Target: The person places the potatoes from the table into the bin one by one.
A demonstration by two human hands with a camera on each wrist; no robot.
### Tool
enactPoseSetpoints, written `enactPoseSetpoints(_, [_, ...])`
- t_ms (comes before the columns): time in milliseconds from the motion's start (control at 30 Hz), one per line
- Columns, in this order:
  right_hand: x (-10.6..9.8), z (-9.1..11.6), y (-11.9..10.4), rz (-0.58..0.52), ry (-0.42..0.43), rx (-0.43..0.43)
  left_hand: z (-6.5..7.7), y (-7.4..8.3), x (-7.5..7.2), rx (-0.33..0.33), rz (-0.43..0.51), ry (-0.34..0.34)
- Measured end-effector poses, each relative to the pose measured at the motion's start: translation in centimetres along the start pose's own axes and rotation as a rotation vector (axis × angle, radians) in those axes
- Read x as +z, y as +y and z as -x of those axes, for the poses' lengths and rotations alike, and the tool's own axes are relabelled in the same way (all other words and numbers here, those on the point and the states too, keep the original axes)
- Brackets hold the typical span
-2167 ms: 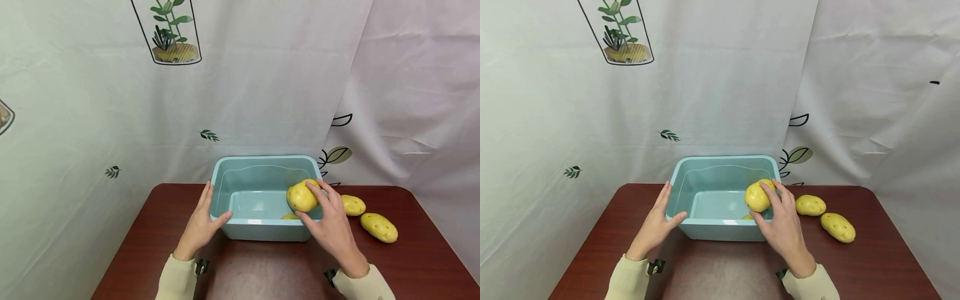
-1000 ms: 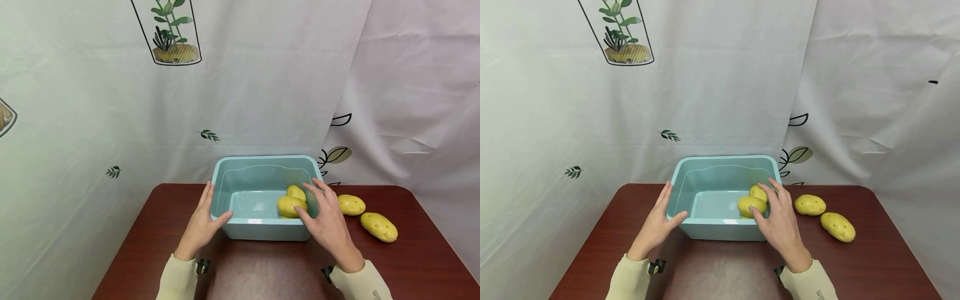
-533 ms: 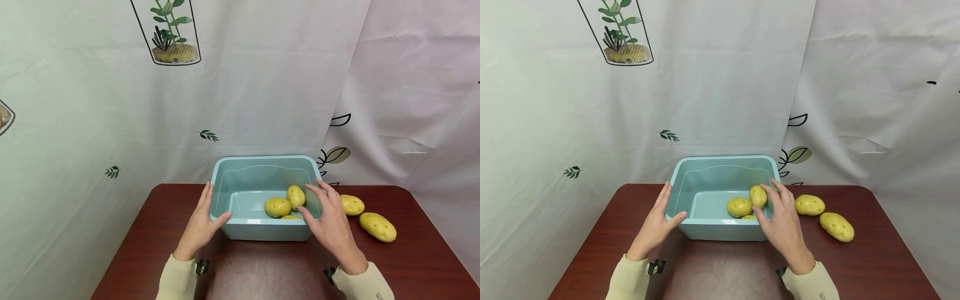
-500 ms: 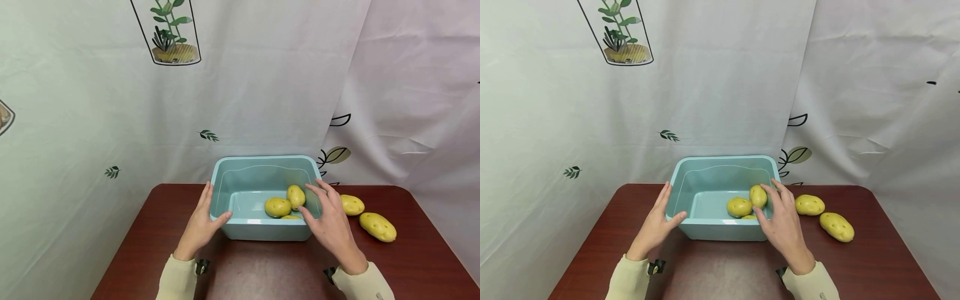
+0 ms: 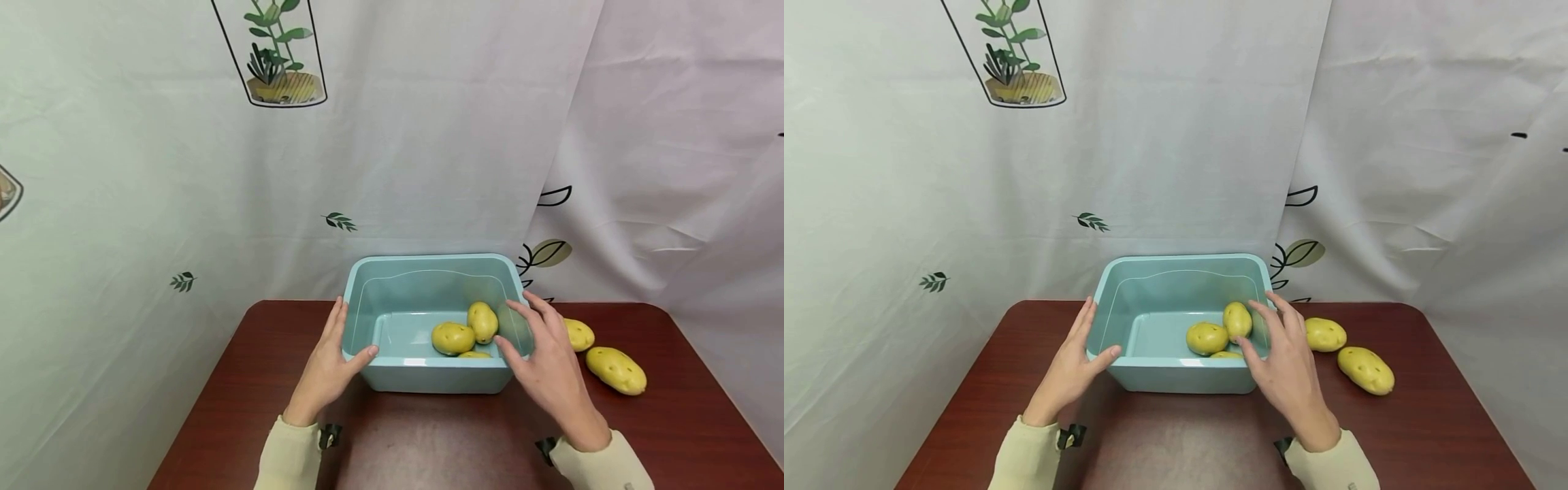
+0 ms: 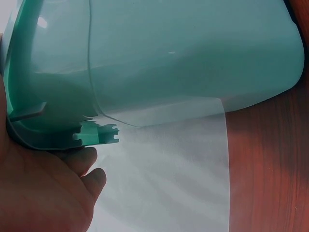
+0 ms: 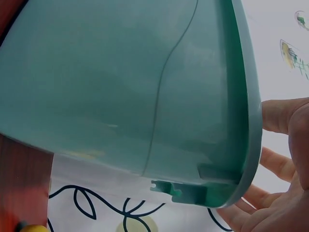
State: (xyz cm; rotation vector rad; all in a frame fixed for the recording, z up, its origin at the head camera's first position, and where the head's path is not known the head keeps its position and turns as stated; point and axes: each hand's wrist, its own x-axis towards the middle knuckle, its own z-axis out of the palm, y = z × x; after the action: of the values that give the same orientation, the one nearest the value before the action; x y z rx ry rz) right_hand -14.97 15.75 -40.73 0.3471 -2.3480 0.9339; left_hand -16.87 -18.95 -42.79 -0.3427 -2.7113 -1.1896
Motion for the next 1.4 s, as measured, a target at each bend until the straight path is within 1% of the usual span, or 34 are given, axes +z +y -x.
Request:
enactPoseSetpoints(500, [-0.6,0.0,0.6,0.017,0.023,-0.022,0.0,-0.1,0.0,0.003,0.008,0.001])
enactPoseSetpoints(767, [-1.1,0.0,0.6,0.010,0.061,-0.062,0.0,-0.2,0.1,0.004,0.006,0.002])
enactPoseSetpoints(867, [-1.3,0.1,0.7,0.008,0.062,-0.066,0.0,-0.1,0.1,0.005,0.003,0.003])
enactPoseSetpoints(1100, [-1.7,0.5,1.1,0.010,0.046,-0.022,0.0,0.0,0.0,0.003,0.007,0.002])
enactPoseSetpoints(1400, [-2.1,1.0,1.6,0.019,0.066,-0.013,0.1,0.0,0.0,0.001,0.013,0.003])
